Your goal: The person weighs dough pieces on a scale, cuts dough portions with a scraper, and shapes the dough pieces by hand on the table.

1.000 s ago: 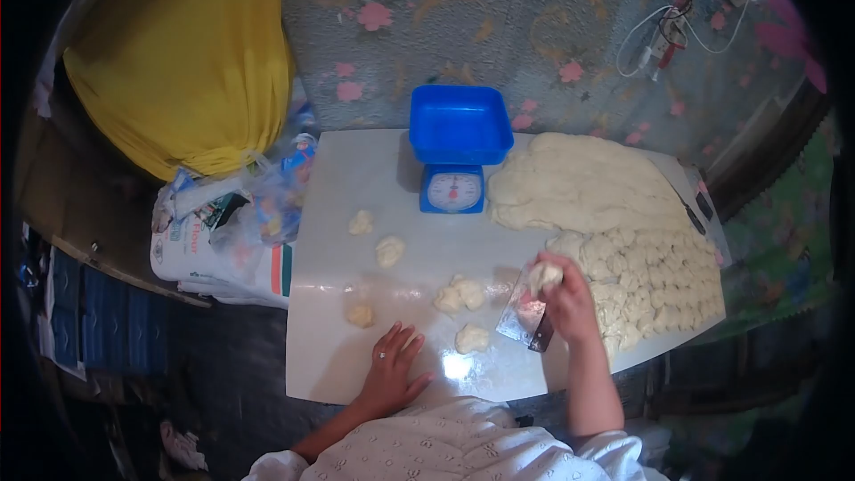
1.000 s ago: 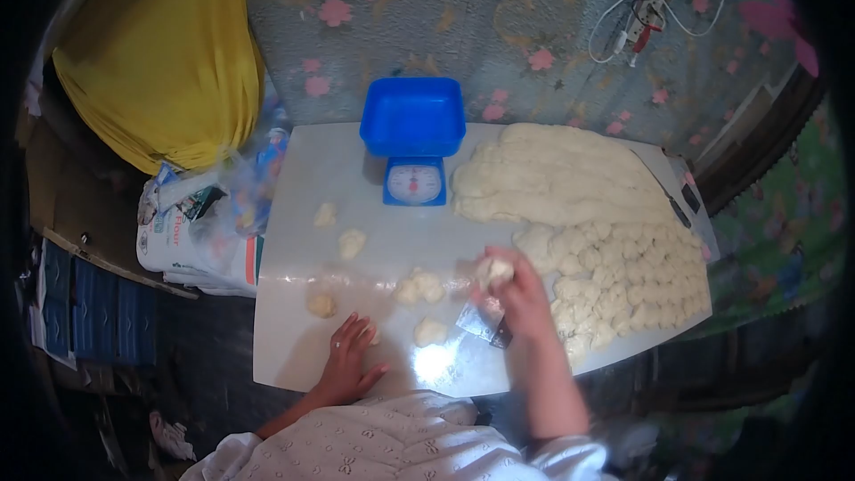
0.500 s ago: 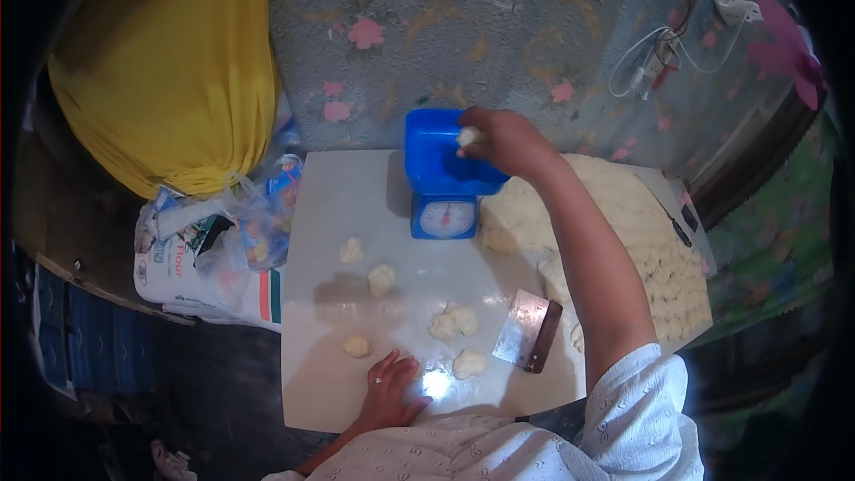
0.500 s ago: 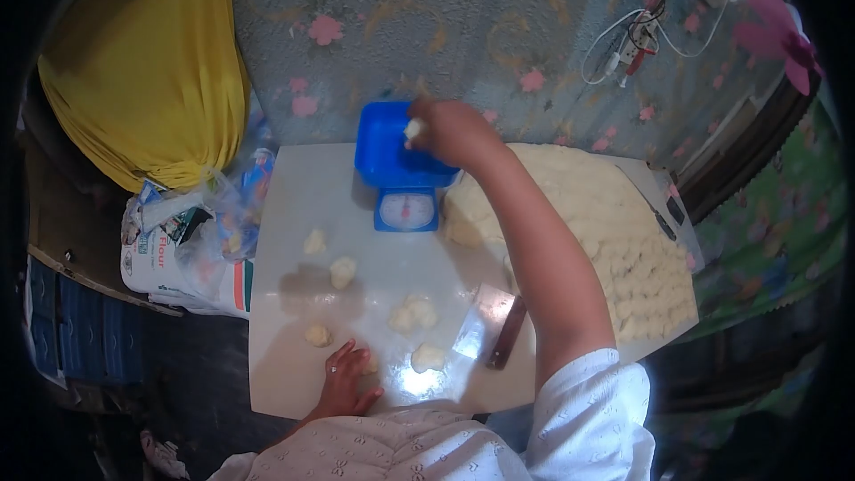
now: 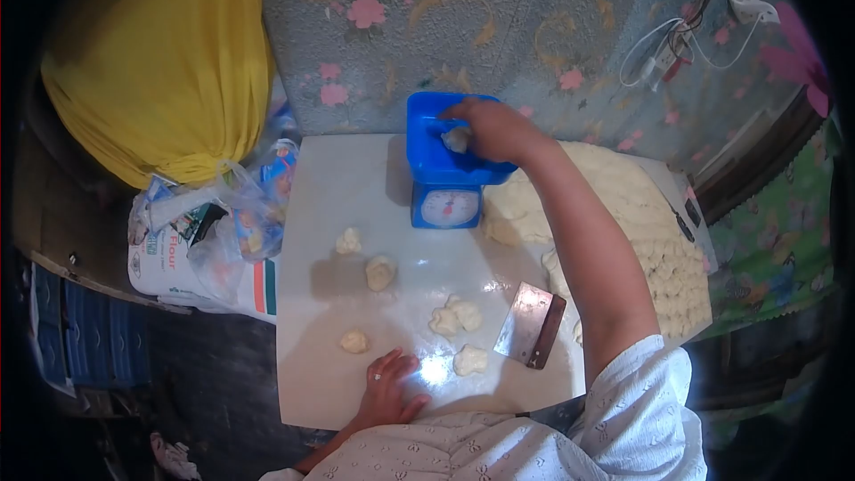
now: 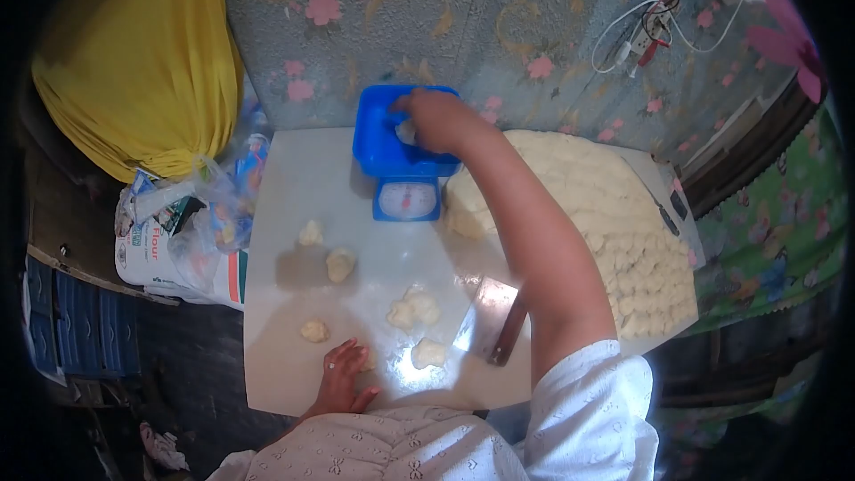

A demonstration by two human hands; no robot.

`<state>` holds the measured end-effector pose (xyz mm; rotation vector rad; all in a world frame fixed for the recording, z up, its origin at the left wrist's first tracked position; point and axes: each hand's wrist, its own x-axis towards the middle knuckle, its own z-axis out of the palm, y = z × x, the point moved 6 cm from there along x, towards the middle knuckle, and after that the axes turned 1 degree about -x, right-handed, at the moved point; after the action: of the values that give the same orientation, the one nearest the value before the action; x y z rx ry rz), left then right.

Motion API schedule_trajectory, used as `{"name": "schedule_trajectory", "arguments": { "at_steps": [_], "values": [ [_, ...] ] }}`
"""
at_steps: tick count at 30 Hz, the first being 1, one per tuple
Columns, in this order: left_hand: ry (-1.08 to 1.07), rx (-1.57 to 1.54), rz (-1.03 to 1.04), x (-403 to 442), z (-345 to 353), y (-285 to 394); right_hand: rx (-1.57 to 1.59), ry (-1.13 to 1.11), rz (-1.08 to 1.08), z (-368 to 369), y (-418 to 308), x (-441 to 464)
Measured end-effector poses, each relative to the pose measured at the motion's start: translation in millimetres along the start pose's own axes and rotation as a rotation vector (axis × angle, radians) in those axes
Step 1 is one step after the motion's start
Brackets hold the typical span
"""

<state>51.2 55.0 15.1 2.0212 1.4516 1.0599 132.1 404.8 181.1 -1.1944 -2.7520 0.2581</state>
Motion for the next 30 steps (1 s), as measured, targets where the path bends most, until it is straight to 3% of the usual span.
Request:
{"name": "schedule_trajectory", "arguments": {
  "at_steps": [5,10,14,17,19,23,25,28,30],
  "values": [
    [-0.013,0.008,0.007,2,-2,2,-0.035,0.103,0.122,-27,-4,-19],
    [-0.017,0.002,0.023,0,0,-1,0.136,0.332,-0.059,-63,-16,-61],
    [-0.032,0.018,0.019,1,0,-1,0.272,0.331,-0.05,-68,-19,-119],
    [-0.016,0.024,0.023,2,0,0,0.384,0.308,-0.046,-56,-15,-167],
    [-0.002,0.035,0.03,3,-1,1,0.496,0.133,0.041,-30,-6,-193],
    [-0.023,0.062,-0.019,6,-3,3,0.508,0.043,0.132,15,4,-239],
    [-0.03,0.066,-0.044,5,-4,4,0.604,-0.045,0.319,47,12,-262],
    [-0.015,0.097,-0.054,6,-3,3,0.654,-0.156,0.321,86,-6,-282],
    [-0.008,0.135,-0.047,7,-3,4,0.648,-0.139,0.191,104,-24,-290]
  ]
}}
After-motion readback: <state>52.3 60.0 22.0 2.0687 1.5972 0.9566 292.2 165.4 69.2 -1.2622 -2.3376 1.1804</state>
